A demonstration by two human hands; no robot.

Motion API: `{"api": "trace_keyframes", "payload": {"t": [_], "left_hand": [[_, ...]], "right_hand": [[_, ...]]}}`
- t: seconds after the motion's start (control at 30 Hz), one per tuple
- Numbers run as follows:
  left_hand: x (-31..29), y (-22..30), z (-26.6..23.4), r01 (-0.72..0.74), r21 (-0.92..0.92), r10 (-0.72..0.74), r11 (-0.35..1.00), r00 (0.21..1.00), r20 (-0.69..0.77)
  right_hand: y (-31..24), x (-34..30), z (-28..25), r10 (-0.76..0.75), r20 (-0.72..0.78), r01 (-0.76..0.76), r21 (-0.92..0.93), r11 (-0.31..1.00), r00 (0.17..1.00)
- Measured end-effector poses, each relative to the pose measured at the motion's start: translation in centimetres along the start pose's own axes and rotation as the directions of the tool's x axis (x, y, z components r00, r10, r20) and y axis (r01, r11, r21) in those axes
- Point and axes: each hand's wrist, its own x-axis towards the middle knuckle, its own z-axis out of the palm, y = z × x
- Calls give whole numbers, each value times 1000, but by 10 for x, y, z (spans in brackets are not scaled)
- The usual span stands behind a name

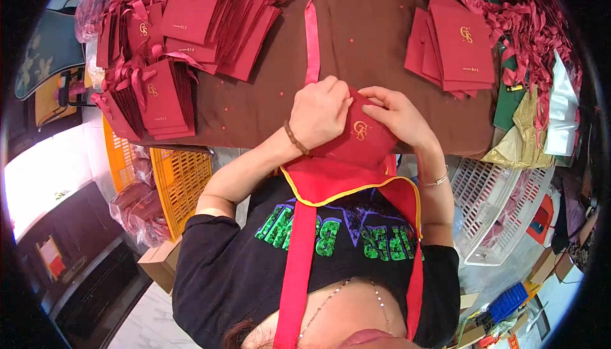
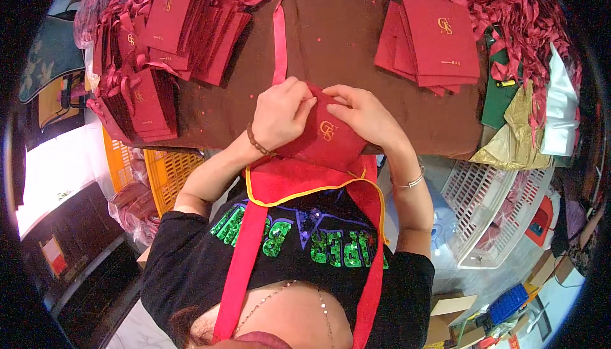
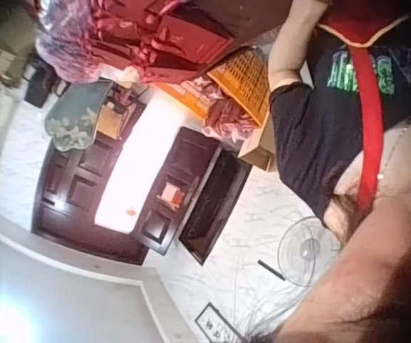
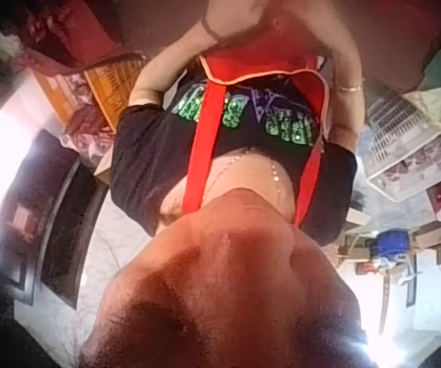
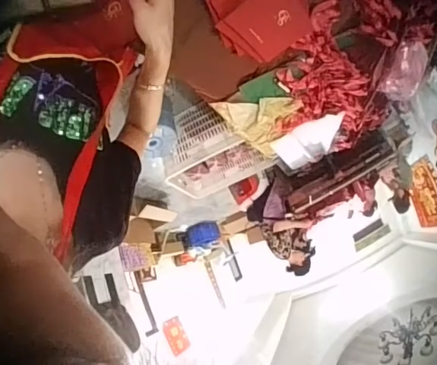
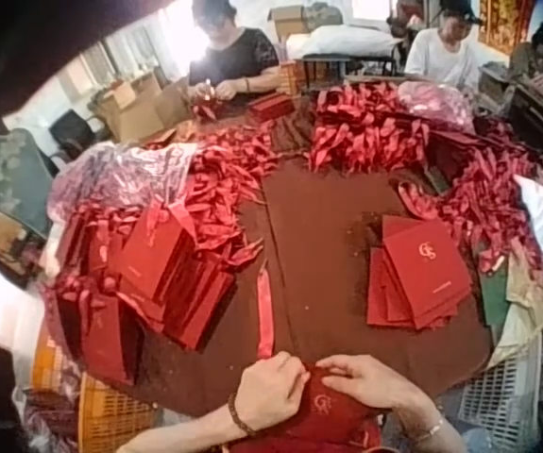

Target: The person assembles paper gift bags by attaching ribbon handles by hand and stacks the completed bags on the table.

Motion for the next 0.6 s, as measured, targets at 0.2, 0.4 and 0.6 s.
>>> {"api": "trace_keyframes", "payload": {"t": [0.2, 0.4, 0.6], "left_hand": [[-7, 3, 6, -131, 258, 121, 957, 991, 55], [14, -13, -19, 25, -150, -4, 988, 990, 139], [52, -27, -40, 64, -25, -30, 998, 735, 678]], "right_hand": [[-3, -2, 5, -61, 4, 60, -231, 971, 998], [-22, -8, 20, -114, -84, 82, -312, 946, 990], [-19, -12, 32, -271, -124, 172, -513, 841, 955]]}}
